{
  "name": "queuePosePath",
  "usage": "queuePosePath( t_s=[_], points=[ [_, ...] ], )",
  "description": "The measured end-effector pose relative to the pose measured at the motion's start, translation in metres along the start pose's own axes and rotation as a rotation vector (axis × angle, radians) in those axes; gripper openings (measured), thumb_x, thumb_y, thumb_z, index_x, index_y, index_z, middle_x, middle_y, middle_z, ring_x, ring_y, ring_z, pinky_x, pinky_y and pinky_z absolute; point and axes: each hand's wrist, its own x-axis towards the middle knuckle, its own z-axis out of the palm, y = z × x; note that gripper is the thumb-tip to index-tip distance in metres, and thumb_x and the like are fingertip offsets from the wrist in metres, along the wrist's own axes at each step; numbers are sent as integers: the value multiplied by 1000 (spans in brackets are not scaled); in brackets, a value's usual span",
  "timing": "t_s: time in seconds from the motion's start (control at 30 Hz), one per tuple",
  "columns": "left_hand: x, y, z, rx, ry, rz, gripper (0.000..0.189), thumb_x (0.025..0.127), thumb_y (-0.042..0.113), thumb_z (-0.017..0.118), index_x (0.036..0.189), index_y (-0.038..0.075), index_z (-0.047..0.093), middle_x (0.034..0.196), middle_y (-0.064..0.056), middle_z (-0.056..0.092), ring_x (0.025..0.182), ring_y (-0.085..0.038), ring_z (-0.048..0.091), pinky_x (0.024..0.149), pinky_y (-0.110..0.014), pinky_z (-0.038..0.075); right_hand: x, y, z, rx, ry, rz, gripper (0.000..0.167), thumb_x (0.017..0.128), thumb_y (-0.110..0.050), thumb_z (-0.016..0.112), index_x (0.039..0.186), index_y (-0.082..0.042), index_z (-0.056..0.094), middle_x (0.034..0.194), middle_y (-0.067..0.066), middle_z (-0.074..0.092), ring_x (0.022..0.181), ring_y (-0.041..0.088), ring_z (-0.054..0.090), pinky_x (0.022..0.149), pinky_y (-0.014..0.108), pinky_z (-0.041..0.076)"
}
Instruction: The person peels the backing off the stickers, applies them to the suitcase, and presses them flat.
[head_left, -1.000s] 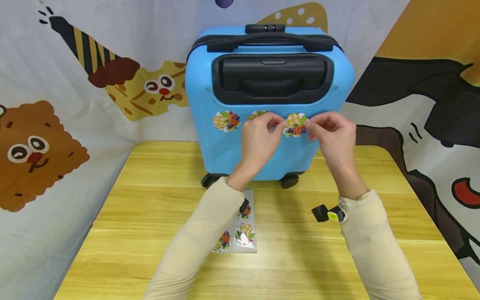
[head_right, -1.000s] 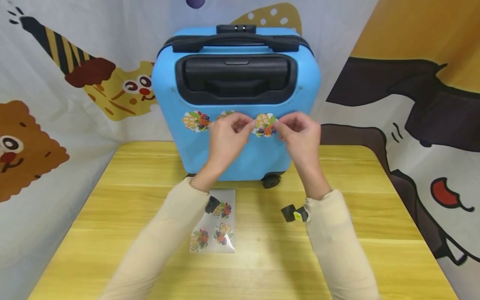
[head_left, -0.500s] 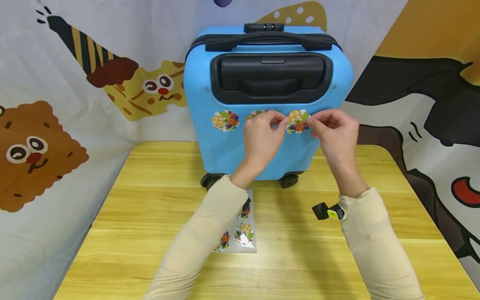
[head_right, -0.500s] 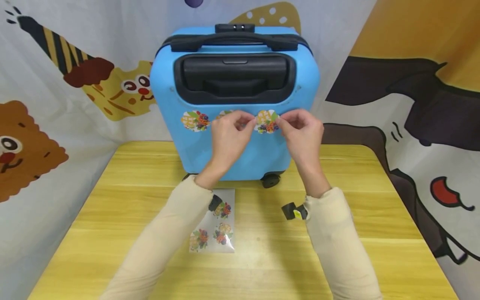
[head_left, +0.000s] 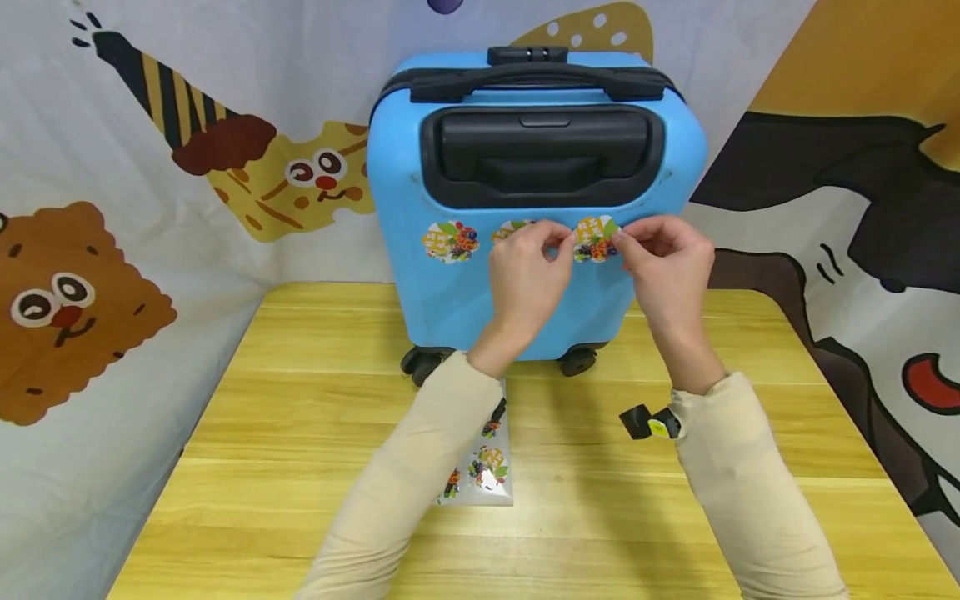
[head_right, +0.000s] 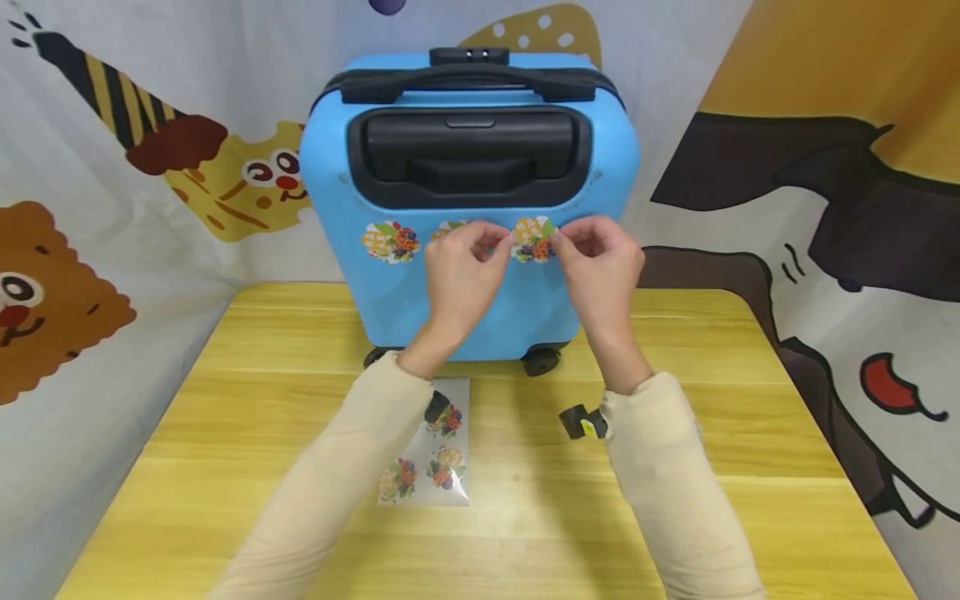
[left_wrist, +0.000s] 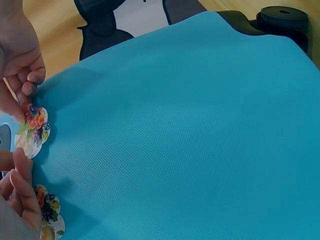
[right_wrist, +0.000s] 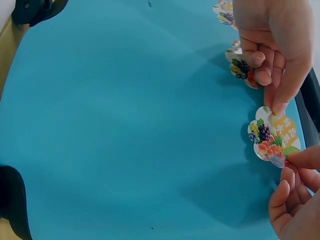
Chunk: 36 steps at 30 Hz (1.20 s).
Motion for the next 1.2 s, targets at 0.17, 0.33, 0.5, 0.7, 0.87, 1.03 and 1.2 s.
queuePosePath(
  t_s=[0.17,0.33,0.5,0.7,0.87,1.03,1.2],
  points=[
    [-1,-1,1,17,21,28,11,84,14,64,79,6,70,73,-2,67,61,-10,59,58,-18,45,-1,1,2,-22,13,-36,23,82,-17,69,85,6,65,67,-5,56,57,10,51,57,20,45],
    [-2,-2,4,5,53,49,12,85,12,63,78,5,70,72,-3,67,59,-10,59,56,-17,44,-3,1,3,-48,36,-68,23,82,-18,68,84,5,66,65,-9,54,58,8,50,56,19,43],
    [-2,-3,6,8,82,60,11,83,11,63,76,5,70,72,-3,67,60,-9,60,56,-16,45,-3,1,6,-79,67,-111,21,82,-16,69,81,5,66,66,-13,53,58,5,50,55,18,40],
    [-2,-3,9,28,99,59,11,83,11,64,76,6,70,72,-2,67,61,-9,60,57,-16,45,-4,2,10,-101,92,-181,24,79,-15,71,79,7,61,66,-4,55,58,1,48,55,17,40],
    [-3,-2,10,49,100,52,11,84,13,64,76,7,70,72,-2,66,62,-9,60,57,-17,46,-5,3,14,-127,123,-231,27,78,-14,72,78,8,58,70,14,58,57,-3,46,55,16,39],
    [-4,0,9,78,98,52,12,84,15,65,77,7,70,73,-2,66,62,-9,60,56,-17,45,-5,3,17,-158,147,-245,27,77,-14,73,78,9,57,71,18,58,57,-6,43,56,16,38],
    [-5,0,9,110,101,51,12,84,17,66,79,7,70,74,-1,67,63,-9,61,56,-17,46,-5,4,18,-193,156,-253,28,77,-15,73,78,8,57,72,18,59,57,-7,40,55,16,36]
  ],
)
